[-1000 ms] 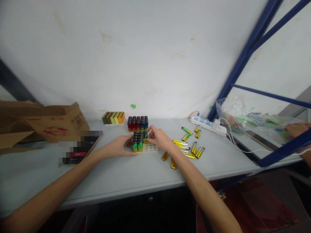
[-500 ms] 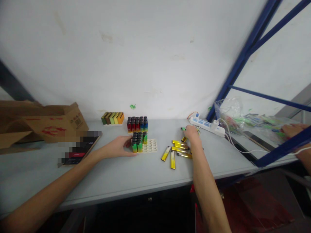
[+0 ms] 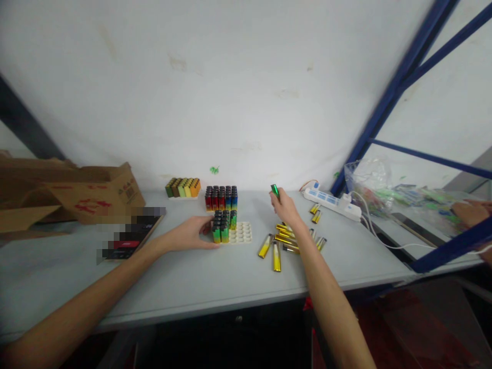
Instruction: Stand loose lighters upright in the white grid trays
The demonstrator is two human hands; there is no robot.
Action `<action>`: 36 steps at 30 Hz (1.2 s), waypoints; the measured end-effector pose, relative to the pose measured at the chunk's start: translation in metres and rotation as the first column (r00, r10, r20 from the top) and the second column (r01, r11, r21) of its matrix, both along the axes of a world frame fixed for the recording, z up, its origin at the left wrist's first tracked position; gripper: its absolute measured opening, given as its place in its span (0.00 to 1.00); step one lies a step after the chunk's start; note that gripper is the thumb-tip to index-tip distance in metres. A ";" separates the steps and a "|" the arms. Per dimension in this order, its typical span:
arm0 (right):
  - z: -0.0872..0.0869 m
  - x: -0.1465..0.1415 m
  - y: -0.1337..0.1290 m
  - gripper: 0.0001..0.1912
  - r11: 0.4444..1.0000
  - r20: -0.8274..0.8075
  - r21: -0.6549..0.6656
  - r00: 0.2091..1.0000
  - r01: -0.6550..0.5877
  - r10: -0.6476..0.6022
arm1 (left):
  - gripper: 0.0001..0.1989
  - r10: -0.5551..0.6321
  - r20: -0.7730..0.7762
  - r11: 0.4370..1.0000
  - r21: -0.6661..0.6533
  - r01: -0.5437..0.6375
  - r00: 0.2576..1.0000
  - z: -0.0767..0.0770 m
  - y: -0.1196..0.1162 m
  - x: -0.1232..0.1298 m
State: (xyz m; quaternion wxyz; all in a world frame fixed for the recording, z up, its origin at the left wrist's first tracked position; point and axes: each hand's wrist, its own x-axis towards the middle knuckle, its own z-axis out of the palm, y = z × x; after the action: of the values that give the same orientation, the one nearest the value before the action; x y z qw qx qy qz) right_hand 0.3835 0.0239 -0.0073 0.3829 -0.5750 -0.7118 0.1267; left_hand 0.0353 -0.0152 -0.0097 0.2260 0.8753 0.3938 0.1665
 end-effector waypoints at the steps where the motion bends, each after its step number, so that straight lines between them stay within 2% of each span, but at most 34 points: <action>1: 0.001 -0.011 -0.005 0.16 0.999 -0.014 0.026 0.999 -0.031 0.031 | 0.28 0.001 -0.002 1.000 0.000 -0.001 1.000 0.000 0.000 0.000; 4: 0.008 -0.039 -0.021 0.24 0.993 0.030 0.078 0.996 -0.086 0.084 | 0.28 -0.007 0.014 1.000 -0.007 0.007 1.000 0.000 -0.001 0.001; 8: 0.015 -0.062 -0.036 0.32 0.993 0.043 0.111 0.999 -0.033 0.029 | 0.27 -0.016 0.032 1.000 -0.018 0.016 0.999 0.001 -0.002 0.001; 12: 0.015 -0.071 -0.040 0.29 0.990 0.020 0.139 1.000 -0.016 0.014 | 0.28 -0.027 0.040 1.000 -0.007 0.027 0.999 0.001 -0.002 0.000; 18: 0.006 -0.075 -0.035 0.21 0.996 -0.019 0.082 1.000 -0.023 0.025 | 0.28 -0.012 0.014 1.000 -0.010 0.012 1.000 0.001 -0.002 0.000; 24: 0.007 -0.075 -0.036 0.23 0.996 -0.003 0.075 0.999 -0.052 0.053 | 0.27 -0.027 0.025 1.000 -0.010 0.027 0.999 0.002 -0.002 0.000; 27: 0.008 -0.074 -0.038 0.20 0.992 -0.053 0.079 0.994 -0.096 0.100 | 0.27 -0.032 0.030 0.999 -0.004 0.032 0.999 0.003 -0.002 0.000; 30: 0.008 -0.073 -0.039 0.19 0.976 -0.105 0.073 0.971 -0.206 0.213 | 0.27 -0.022 0.026 1.000 -0.004 0.022 0.999 0.003 -0.002 0.000; 32: 0.008 -0.072 -0.038 0.18 0.954 -0.074 0.139 0.958 -0.267 0.279 | 0.28 -0.018 0.027 1.000 -0.009 0.018 0.999 0.003 -0.002 0.001; 34: 0.009 -0.072 -0.038 0.19 0.931 -0.010 0.250 0.961 -0.267 0.278 | 0.29 -0.016 0.028 1.000 -0.011 0.016 0.999 0.002 -0.002 0.001; 36: 0.011 -0.072 -0.038 0.19 0.916 0.042 0.301 0.963 -0.267 0.267 | 0.29 -0.012 0.026 1.000 -0.008 0.012 1.000 0.002 -0.002 0.001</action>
State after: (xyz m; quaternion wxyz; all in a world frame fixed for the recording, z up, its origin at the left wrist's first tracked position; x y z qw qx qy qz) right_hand 0.3114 -0.0145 0.0041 0.4459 -0.4069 -0.7944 0.0671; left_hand 0.0360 -0.0175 -0.0077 0.2356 0.8746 0.3862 0.1748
